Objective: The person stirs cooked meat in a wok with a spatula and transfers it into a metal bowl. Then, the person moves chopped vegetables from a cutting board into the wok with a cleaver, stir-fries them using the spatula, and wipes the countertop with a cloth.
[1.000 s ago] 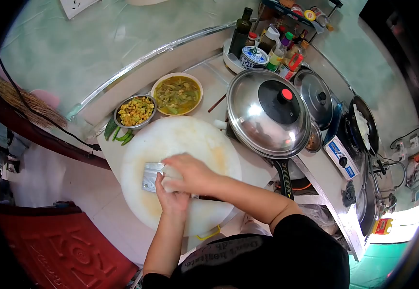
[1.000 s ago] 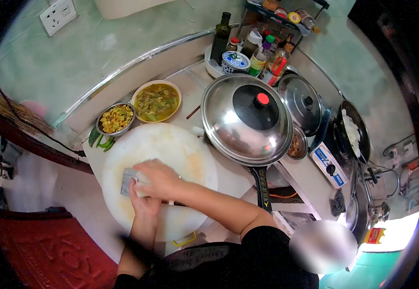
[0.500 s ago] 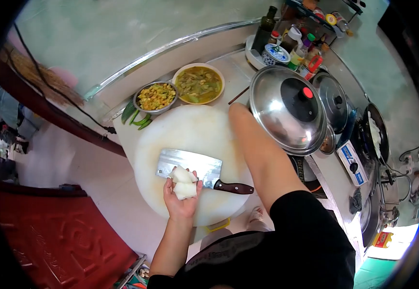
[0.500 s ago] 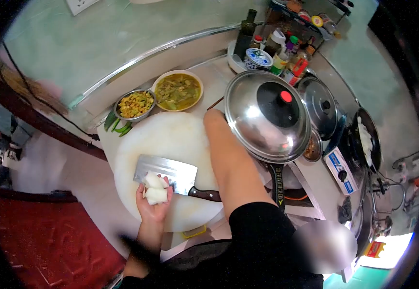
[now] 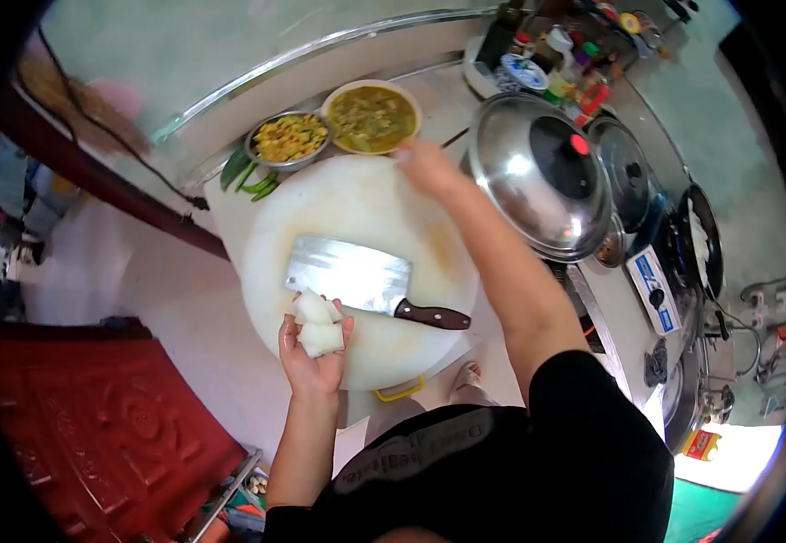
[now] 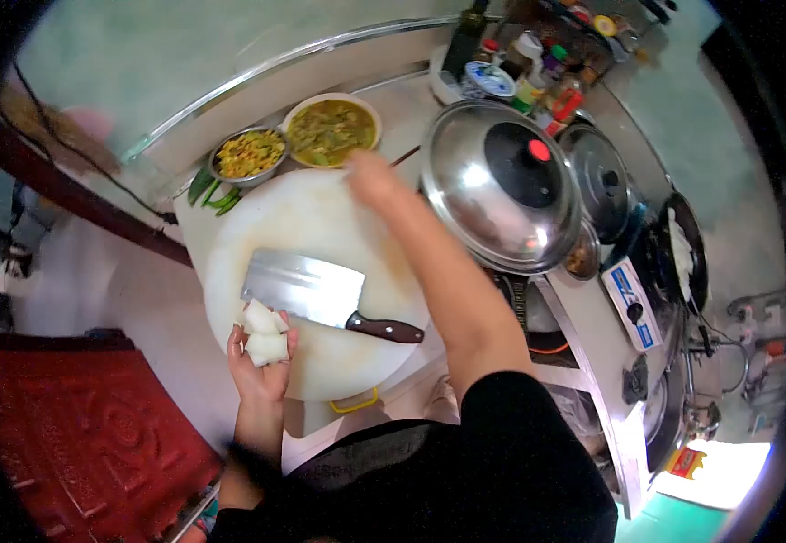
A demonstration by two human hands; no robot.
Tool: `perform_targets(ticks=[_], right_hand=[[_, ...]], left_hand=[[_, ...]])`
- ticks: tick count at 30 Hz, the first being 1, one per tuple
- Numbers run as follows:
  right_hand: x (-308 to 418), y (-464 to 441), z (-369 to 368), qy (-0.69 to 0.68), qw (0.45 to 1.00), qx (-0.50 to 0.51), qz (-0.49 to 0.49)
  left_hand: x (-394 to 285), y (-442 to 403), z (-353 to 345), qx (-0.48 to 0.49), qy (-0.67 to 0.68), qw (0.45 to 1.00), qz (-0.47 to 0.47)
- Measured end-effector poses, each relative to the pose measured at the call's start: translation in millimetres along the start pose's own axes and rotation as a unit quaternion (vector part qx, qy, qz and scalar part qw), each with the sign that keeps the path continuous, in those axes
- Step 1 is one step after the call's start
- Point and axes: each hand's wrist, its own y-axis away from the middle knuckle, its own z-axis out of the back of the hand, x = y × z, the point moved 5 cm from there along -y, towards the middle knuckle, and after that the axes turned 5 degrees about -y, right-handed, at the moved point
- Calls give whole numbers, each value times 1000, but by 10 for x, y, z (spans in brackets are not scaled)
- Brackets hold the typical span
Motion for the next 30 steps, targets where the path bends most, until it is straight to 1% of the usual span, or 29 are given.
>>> perform_targets(ticks=[1,2,3,4,5,6,7,8,10,11,13,14,15,16,17,18,19,20,21,22,23,24,25,26,27,28,29,30], right_hand=[[396,310,109,-168,980,74,-79],[675,617,119,-338,920,162,-116],[853,862,84,-339,936,81,43],[1086,1180,170,-430,883,177,-63],[1135,1361,82,-359,925,126,19],[1150,1528,148,-260,959,49,103],[1158,1687,243,-145,971,-23,187],[1088,1798,417,-130,975,-43,174],[1016,2006,874,-80,983,-69,153],[933,2103,1098,-62,984,-90,140],[781,2342,1587,-54,972,-180,142],[697,2522,1865,-37,952,-258,160],[601,2711,2166,-7,941,-295,164],[483,2948,2514,22,928,-331,170],[298,3165,2874,73,931,-331,132],[18,3424,3178,113,915,-375,102],[-241,3724,3558,181,906,-380,49],[-544,4011,3831,220,873,-436,12],[-874,4306,4142,268,850,-452,-35],[-1322,4581,4383,317,834,-442,-90],[-1706,4832,4588,328,835,-415,-154],[-2115,5082,4714,377,826,-361,-212],[-2522,5308,4781,418,811,-320,-256],[-2781,5460,4845,427,817,-262,-285],[-3003,5567,4913,434,820,-204,-312],[-3075,5597,4992,433,822,-205,-309],[-3225,5646,5008,342,842,-143,-391],[-3382,5726,4978,245,847,-76,-466]], left_hand=[[56,-3,-72,11,-3,1000,13],[103,3,-143,3,-23,1000,14],[194,4,-217,-1,-48,999,23],[289,-9,-254,1,-54,998,44],[431,18,-417,20,-67,995,75],[503,115,-556,-48,-74,994,64],[566,186,-637,-112,-79,989,47],[670,216,-732,-92,-91,989,65],[980,291,-1038,71,-49,981,172],[1141,363,-1226,92,-59,975,191],[1442,578,-1633,142,-96,961,215],[1613,711,-1840,227,-150,945,182],[1786,727,-1958,238,-153,941,186],[1998,731,-2074,252,-125,929,242],[2214,767,-2220,260,-96,914,297],[2429,878,-2419,235,-132,919,289],[2657,960,-2592,220,-135,921,293],[2875,952,-2727,234,-154,915,292],[3143,939,-2860,245,-173,909,289],[3405,962,-3021,256,-189,908,271],[3684,986,-3193,269,-206,906,253],[3994,980,-3355,296,-205,896,260],[4298,997,-3515,280,-200,900,268],[4583,988,-3674,308,-222,893,241],[4899,982,-3843,322,-252,882,234],[5154,1042,-4005,324,-277,877,223],[5438,1001,-4129,348,-302,857,232],[5734,916,-4230,363,-303,847,241]])
